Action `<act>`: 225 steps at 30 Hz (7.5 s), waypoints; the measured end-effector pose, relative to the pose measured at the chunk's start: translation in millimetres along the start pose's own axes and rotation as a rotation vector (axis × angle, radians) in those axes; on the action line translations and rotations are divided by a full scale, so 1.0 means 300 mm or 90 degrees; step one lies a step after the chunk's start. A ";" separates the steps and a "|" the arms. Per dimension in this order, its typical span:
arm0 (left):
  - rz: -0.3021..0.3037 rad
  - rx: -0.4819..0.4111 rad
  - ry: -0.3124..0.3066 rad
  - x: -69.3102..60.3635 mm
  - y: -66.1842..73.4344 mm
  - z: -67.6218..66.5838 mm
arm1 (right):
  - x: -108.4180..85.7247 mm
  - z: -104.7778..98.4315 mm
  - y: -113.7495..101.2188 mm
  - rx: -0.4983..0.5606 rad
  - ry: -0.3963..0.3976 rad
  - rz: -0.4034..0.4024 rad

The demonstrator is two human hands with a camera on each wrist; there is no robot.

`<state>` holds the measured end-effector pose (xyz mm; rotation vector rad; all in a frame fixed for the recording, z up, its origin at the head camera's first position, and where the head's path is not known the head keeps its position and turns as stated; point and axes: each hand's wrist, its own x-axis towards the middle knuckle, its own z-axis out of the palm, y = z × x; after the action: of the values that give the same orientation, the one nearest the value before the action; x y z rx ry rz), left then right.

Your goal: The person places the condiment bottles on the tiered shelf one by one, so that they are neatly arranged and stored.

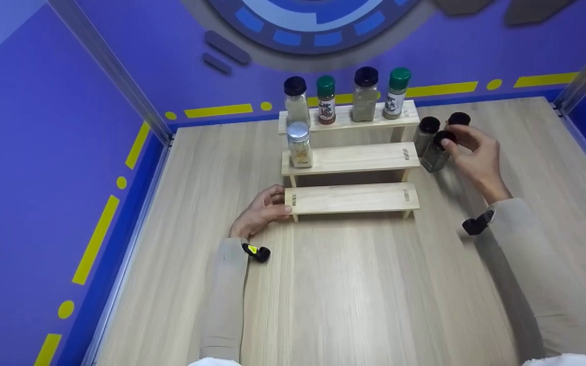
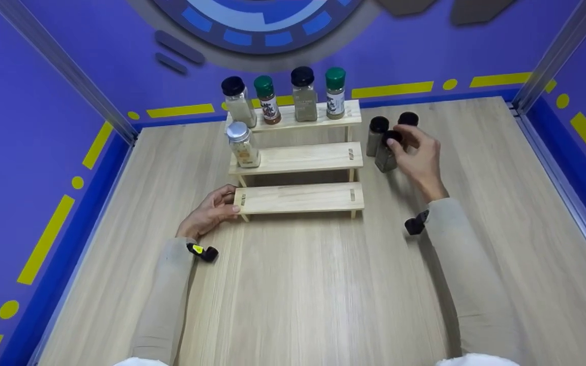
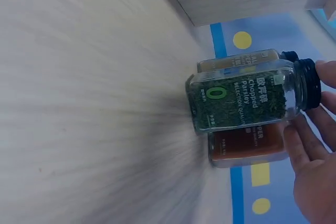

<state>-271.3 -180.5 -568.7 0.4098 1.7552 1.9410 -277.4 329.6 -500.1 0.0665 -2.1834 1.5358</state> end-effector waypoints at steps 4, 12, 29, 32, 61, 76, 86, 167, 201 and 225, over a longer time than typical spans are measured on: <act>0.003 0.000 0.001 -0.001 -0.001 0.003 | 0.010 0.002 0.044 0.019 0.011 0.024; 0.000 -0.003 -0.001 -0.006 0.002 0.006 | 0.002 -0.004 0.092 0.016 0.006 0.048; 0.002 -0.002 -0.004 -0.002 -0.002 -0.001 | -0.015 -0.017 0.174 -0.027 -0.113 0.098; -0.002 0.000 0.000 -0.003 -0.001 0.001 | -0.015 -0.015 0.170 -0.010 -0.098 0.115; -0.010 -0.004 0.004 -0.005 0.004 0.003 | 0.021 0.034 -0.181 0.144 0.052 -0.038; -0.003 -0.009 -0.003 -0.001 0.004 0.004 | 0.027 0.188 -0.329 0.221 0.025 -0.121; 0.003 -0.003 0.004 -0.001 -0.003 0.000 | 0.028 0.298 -0.373 0.254 -0.015 -0.110; 0.007 0.016 -0.016 0.006 -0.002 -0.002 | -0.036 0.481 -0.373 0.218 -0.110 -0.080; -0.002 0.003 -0.002 0.000 0.003 -0.002 | 0.057 0.045 -0.246 0.013 0.110 -0.026; 0.001 0.009 -0.001 -0.001 0.007 -0.005 | 0.109 -0.026 0.156 -0.043 0.060 0.195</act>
<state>-272.0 -182.0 -566.6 0.4169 1.7697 1.9291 -317.8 361.4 -526.2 -0.3704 -2.2455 1.5843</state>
